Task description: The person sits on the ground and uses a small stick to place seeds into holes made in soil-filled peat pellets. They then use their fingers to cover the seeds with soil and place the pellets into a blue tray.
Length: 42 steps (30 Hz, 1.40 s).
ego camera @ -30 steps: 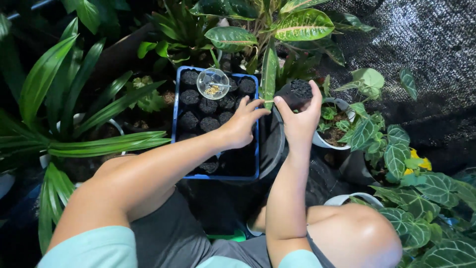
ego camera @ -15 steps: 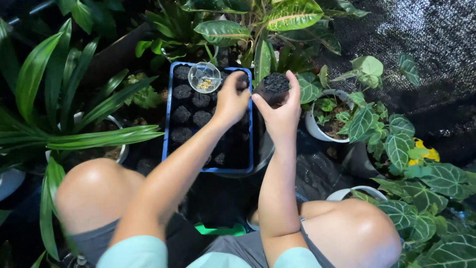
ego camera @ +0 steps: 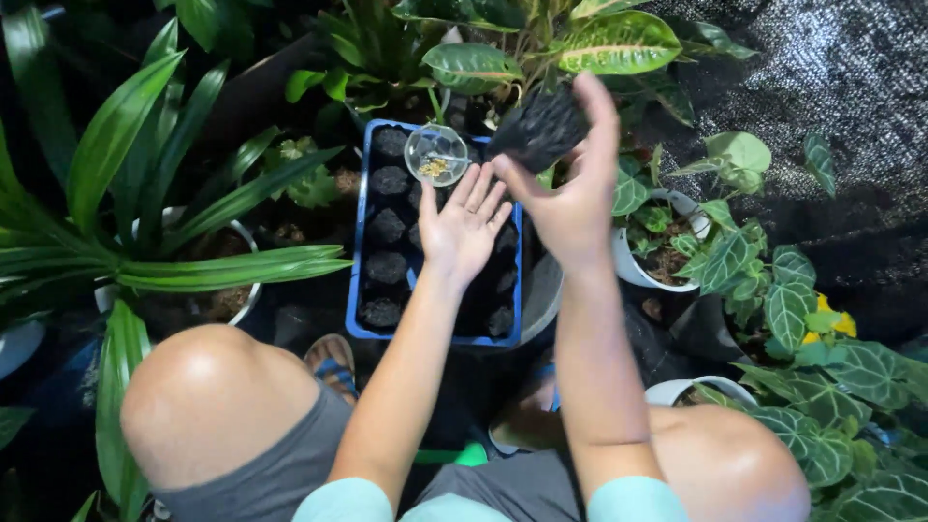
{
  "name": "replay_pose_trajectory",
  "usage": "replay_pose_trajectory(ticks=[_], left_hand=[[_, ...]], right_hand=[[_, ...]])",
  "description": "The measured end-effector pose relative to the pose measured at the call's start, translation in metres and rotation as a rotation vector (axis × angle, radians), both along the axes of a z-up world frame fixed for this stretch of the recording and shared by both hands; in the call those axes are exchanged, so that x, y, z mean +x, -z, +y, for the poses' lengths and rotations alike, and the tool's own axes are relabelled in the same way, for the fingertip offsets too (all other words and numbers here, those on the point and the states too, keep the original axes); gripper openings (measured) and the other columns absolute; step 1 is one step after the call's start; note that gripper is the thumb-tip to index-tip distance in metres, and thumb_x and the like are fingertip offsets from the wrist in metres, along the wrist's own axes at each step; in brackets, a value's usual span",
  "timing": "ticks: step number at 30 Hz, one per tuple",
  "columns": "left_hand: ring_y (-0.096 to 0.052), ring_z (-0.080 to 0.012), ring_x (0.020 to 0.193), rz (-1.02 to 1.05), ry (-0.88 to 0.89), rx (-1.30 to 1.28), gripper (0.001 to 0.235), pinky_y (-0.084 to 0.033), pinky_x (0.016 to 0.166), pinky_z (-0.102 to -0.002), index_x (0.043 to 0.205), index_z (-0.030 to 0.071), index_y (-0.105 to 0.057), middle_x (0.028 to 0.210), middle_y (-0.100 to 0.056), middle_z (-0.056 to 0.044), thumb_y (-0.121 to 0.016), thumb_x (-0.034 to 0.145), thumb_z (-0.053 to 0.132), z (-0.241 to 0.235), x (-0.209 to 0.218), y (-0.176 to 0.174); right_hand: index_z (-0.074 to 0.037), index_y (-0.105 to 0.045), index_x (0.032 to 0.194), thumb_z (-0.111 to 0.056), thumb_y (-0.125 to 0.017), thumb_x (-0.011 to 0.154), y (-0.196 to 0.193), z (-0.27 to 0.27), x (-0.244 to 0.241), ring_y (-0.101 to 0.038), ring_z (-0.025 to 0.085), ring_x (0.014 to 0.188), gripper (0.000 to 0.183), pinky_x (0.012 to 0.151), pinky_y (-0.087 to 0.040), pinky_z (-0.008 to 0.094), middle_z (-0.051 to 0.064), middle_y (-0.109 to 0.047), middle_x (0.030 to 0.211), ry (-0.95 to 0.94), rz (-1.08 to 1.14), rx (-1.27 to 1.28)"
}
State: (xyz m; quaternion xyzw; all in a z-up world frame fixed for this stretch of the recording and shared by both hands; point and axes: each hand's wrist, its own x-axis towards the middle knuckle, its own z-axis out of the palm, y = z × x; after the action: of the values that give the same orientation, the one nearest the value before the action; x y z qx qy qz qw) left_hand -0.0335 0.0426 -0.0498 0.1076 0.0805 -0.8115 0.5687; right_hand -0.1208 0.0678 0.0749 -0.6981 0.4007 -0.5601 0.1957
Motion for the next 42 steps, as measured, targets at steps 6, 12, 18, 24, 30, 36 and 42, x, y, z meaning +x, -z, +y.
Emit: replay_pose_trajectory(ticks=[6, 12, 18, 24, 30, 36, 42], left_hand=[[-0.037, -0.0311, 0.123, 0.002, -0.042, 0.048, 0.066, -0.028, 0.100, -0.042, 0.130, -0.002, -0.036, 0.131, -0.041, -0.016, -0.028, 0.086, 0.047, -0.004, 0.002, 0.008], [-0.060, -0.0421, 0.086, 0.017, -0.127, 0.239, 0.044, -0.052, 0.078, -0.051, 0.105, -0.002, -0.055, 0.101, -0.058, -0.027, -0.060, 0.082, 0.035, -0.019, 0.004, 0.029], [-0.062, -0.0397, 0.080, 0.033, -0.130, 0.294, 0.038, -0.056, 0.072, -0.045, 0.094, -0.004, -0.052, 0.092, -0.059, -0.027, -0.059, 0.081, 0.031, -0.016, 0.006, 0.035], [-0.062, -0.0353, 0.078, -0.059, -0.108, 0.272, 0.033, -0.056, 0.072, -0.044, 0.087, 0.002, -0.055, 0.087, -0.061, -0.020, -0.064, 0.076, 0.032, -0.001, 0.005, 0.003], [-0.062, -0.0310, 0.077, -0.116, -0.094, 0.207, 0.024, -0.055, 0.072, -0.040, 0.079, 0.006, -0.054, 0.083, -0.061, -0.016, -0.062, 0.079, 0.028, 0.012, 0.009, -0.030], [-0.064, -0.0246, 0.079, -0.068, -0.082, 0.117, 0.038, -0.054, 0.072, -0.032, 0.097, 0.005, -0.062, 0.089, -0.064, -0.014, -0.055, 0.083, 0.039, 0.022, 0.000, -0.035], [-0.048, -0.0286, 0.115, -0.055, -0.052, -0.021, 0.058, -0.040, 0.093, -0.038, 0.125, 0.005, -0.046, 0.128, -0.048, -0.014, -0.041, 0.088, 0.049, 0.007, -0.002, 0.010]], right_hand=[[-0.016, -0.023, 0.139, 0.002, -0.073, 0.083, -0.006, -0.011, 0.013, -0.052, 0.030, 0.119, 0.078, 0.105, -0.050, 0.042, 0.010, -0.032, 0.140, -0.058, -0.064, -0.137], [-0.004, -0.007, 0.139, -0.018, -0.079, 0.061, 0.072, -0.010, 0.017, -0.036, 0.039, 0.125, 0.108, 0.106, -0.022, 0.050, 0.020, -0.043, 0.131, 0.056, 0.232, 0.502], [-0.015, -0.027, 0.137, -0.030, -0.082, 0.059, 0.108, -0.004, 0.012, -0.041, 0.027, 0.123, 0.097, 0.104, -0.028, 0.043, 0.009, -0.051, 0.126, 0.230, 0.128, 0.540], [-0.018, -0.047, 0.126, -0.028, -0.082, 0.061, 0.101, 0.004, 0.019, -0.051, 0.027, 0.113, 0.074, 0.098, -0.037, 0.039, 0.013, -0.057, 0.115, 0.318, 0.043, 0.441], [-0.015, -0.039, 0.131, -0.015, -0.085, 0.056, 0.092, 0.005, 0.006, -0.050, 0.030, 0.113, 0.089, 0.098, -0.036, 0.043, 0.018, -0.053, 0.116, 0.216, -0.008, 0.391], [-0.010, -0.035, 0.131, -0.004, -0.081, 0.058, 0.068, 0.005, 0.008, -0.044, 0.041, 0.116, 0.086, 0.099, -0.031, 0.051, 0.023, -0.041, 0.126, 0.199, -0.093, 0.243], [-0.020, -0.028, 0.138, -0.020, -0.088, 0.071, 0.026, -0.003, -0.002, -0.035, 0.026, 0.130, 0.089, 0.107, -0.021, 0.055, 0.005, -0.029, 0.140, 0.244, -0.059, -0.082]])
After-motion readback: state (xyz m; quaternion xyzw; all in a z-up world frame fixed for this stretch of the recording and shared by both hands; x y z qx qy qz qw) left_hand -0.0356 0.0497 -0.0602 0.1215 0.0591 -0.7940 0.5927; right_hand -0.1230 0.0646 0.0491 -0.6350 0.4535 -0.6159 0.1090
